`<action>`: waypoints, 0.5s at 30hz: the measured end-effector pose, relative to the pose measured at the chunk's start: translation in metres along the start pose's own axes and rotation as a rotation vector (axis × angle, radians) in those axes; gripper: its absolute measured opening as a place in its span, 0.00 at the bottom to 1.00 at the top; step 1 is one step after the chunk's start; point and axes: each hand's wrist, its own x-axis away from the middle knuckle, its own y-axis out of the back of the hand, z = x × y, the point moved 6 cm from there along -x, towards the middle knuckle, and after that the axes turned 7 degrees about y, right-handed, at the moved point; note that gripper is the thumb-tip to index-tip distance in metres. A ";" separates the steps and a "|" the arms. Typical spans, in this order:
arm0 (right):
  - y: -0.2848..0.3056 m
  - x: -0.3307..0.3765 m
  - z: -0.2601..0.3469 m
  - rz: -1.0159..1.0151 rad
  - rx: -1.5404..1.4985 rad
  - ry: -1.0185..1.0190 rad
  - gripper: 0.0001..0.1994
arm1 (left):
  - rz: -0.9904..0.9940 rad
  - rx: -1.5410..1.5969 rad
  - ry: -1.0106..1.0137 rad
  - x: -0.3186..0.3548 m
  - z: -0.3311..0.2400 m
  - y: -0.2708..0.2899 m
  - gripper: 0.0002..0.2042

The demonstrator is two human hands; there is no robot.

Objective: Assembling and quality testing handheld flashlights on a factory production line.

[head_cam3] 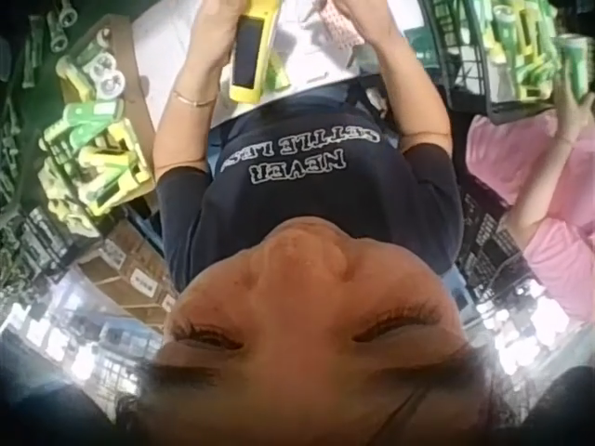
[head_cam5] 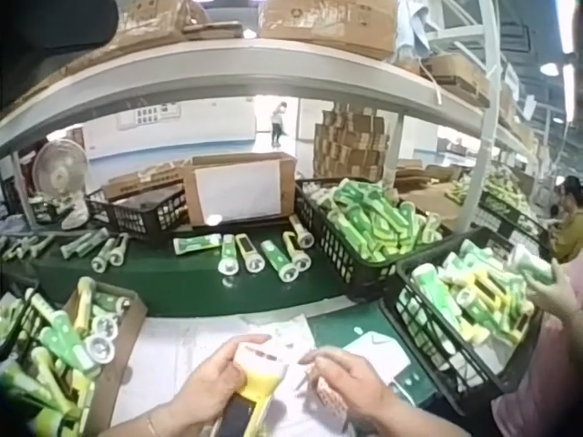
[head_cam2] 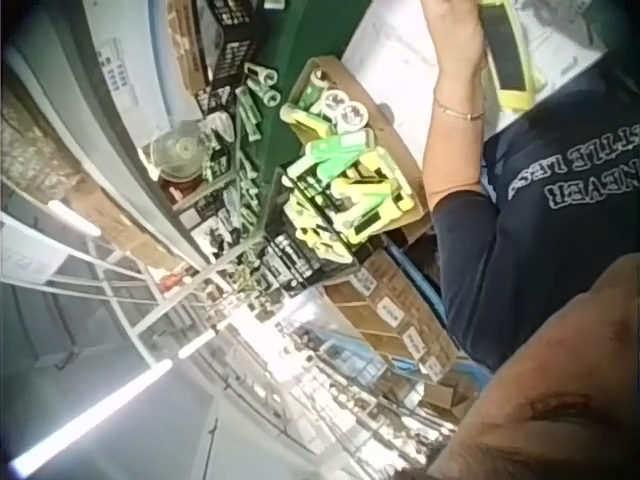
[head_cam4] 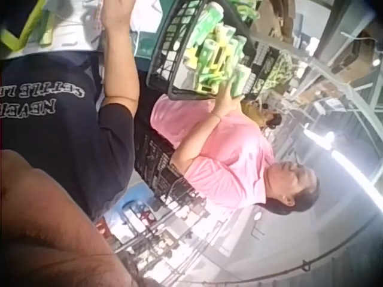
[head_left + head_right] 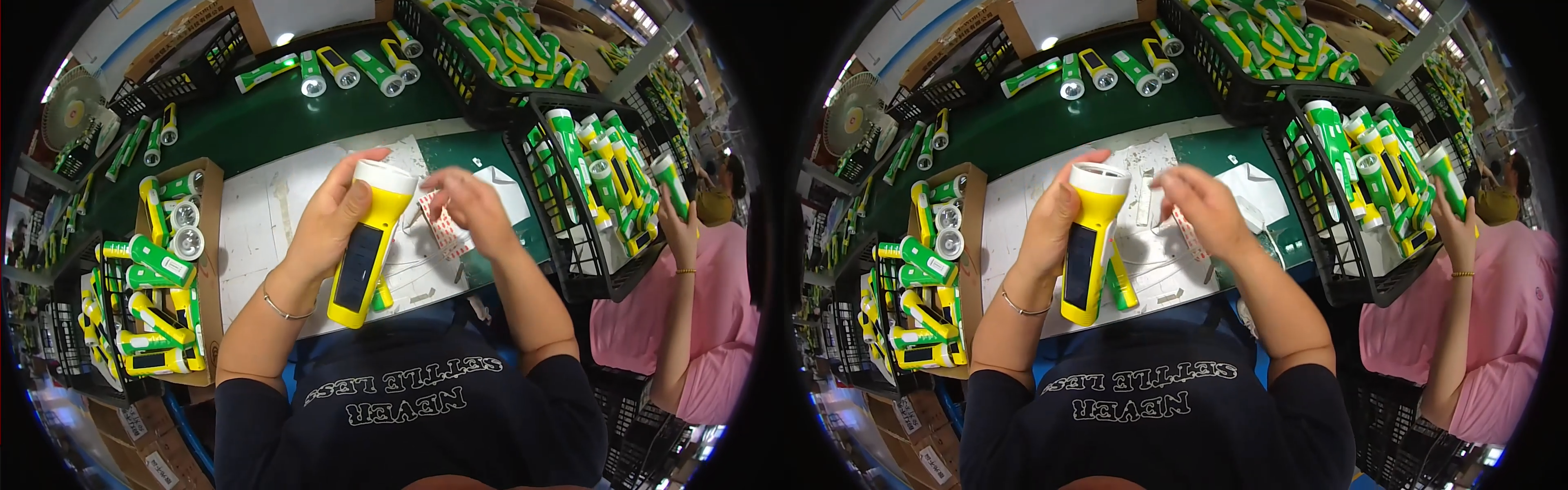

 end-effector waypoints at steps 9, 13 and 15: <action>-0.013 -0.024 0.014 0.120 0.187 0.089 0.16 | 0.075 0.075 0.084 0.008 0.025 -0.013 0.34; -0.010 -0.025 0.009 0.144 0.192 0.075 0.15 | 0.181 -0.074 0.485 0.030 0.058 -0.018 0.26; -0.013 -0.023 0.009 0.180 0.192 0.025 0.15 | 0.141 -0.053 0.476 0.035 0.056 -0.025 0.23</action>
